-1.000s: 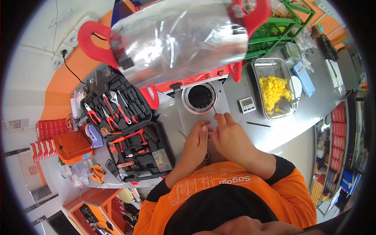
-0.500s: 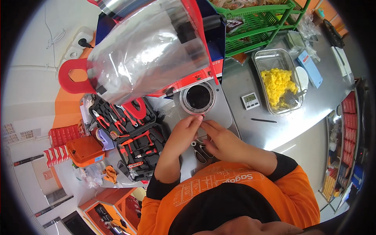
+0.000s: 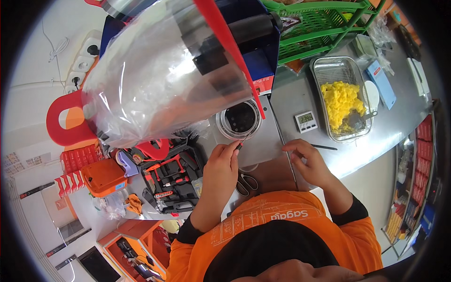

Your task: The person cleans the heating element and surrounding parts of a cup sealing machine using an orange cloth and a metal tool.

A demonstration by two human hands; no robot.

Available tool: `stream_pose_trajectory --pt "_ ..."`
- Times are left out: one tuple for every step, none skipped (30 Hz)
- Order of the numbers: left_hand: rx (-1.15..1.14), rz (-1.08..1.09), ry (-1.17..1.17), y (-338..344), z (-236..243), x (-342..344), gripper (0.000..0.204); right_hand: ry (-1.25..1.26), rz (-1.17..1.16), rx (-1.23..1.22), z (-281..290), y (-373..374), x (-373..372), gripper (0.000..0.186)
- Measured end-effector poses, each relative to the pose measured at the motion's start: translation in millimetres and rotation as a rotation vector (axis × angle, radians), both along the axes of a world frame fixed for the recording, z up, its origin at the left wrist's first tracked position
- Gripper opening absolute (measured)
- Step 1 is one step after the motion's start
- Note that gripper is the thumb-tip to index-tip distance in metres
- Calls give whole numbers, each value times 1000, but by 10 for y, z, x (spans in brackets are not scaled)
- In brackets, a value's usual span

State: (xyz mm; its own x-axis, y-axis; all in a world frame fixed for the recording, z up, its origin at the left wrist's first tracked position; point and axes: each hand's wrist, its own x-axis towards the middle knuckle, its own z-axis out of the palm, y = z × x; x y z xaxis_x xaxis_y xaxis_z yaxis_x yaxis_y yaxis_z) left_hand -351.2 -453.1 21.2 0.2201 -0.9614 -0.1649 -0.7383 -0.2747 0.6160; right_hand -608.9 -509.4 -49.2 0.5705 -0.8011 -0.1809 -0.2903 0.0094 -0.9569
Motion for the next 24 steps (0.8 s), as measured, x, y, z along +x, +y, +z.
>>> stream_pose_trajectory --pt "11 9 -6 1 -2 7 23 21 6 3 -40 13 -22 27" --pt "9 7 -22 2 -12 11 23 43 11 6 -87 34 -42 26" --pt "7 6 -38 4 -30 11 23 65 18 9 -144 63 -61 25" --pt "3 7 -52 10 -47 9 23 82 15 28 -237 105 -81 24" --pt "-17 10 -48 6 -55 1 22 99 12 47 -353 162 -102 23" --pt "-36 14 -44 -3 -65 -9 21 117 9 66 -449 219 -119 22" --pt "-54 24 -41 -3 -81 -14 19 140 20 69 -516 262 -125 22" --pt "-69 15 -44 3 -115 -9 18 164 31 70 -557 303 -132 22" --pt "-84 6 -48 17 -174 5 17 188 42 70 -603 349 -140 22" --pt "-99 -4 -48 27 -232 12 17 188 58 50 -679 414 -157 22" --pt "-96 3 -38 30 -245 10 17 185 74 30 -756 481 -172 22" --pt "-93 11 -28 35 -257 8 16 183 90 11 -830 531 -185 22" --pt "-89 15 -16 40 -267 5 16 165 116 -34 -892 572 -190 21" --pt "-108 15 -9 44 -284 4 16 146 141 -79 -953 605 -196 21" --pt "-127 14 -2 48 -304 5 15 127 166 -122 -1013 628 -215 21" --pt "-147 13 5 55 -324 7 15 102 57 -10 -953 609 -180 21" --pt "-149 20 -2 65 -335 7 14 79 -53 103 -887 604 -147 21" --pt "-150 28 -9 76 -343 6 14 55 -163 215 -817 596 -104 22" --pt "-155 33 -15 73 -342 6 13 -28 -191 225 -773 513 -50 25" --pt "-131 26 -38 68 -311 -1 13 -112 -225 238 -750 382 26 28" --pt "-107 19 -62 58 -260 -11 12 -197 -258 251 -742 268 113 31" --pt "-85 7 -86 46 -232 -23 11 -169 -267 299 -749 204 204 34" --pt "-76 -4 -109 36 -225 -24 12 -141 -275 346 -752 139 316 37" --pt "-67 -16 -132 28 -224 -23 12 -113 -285 392 -741 76 431 41"
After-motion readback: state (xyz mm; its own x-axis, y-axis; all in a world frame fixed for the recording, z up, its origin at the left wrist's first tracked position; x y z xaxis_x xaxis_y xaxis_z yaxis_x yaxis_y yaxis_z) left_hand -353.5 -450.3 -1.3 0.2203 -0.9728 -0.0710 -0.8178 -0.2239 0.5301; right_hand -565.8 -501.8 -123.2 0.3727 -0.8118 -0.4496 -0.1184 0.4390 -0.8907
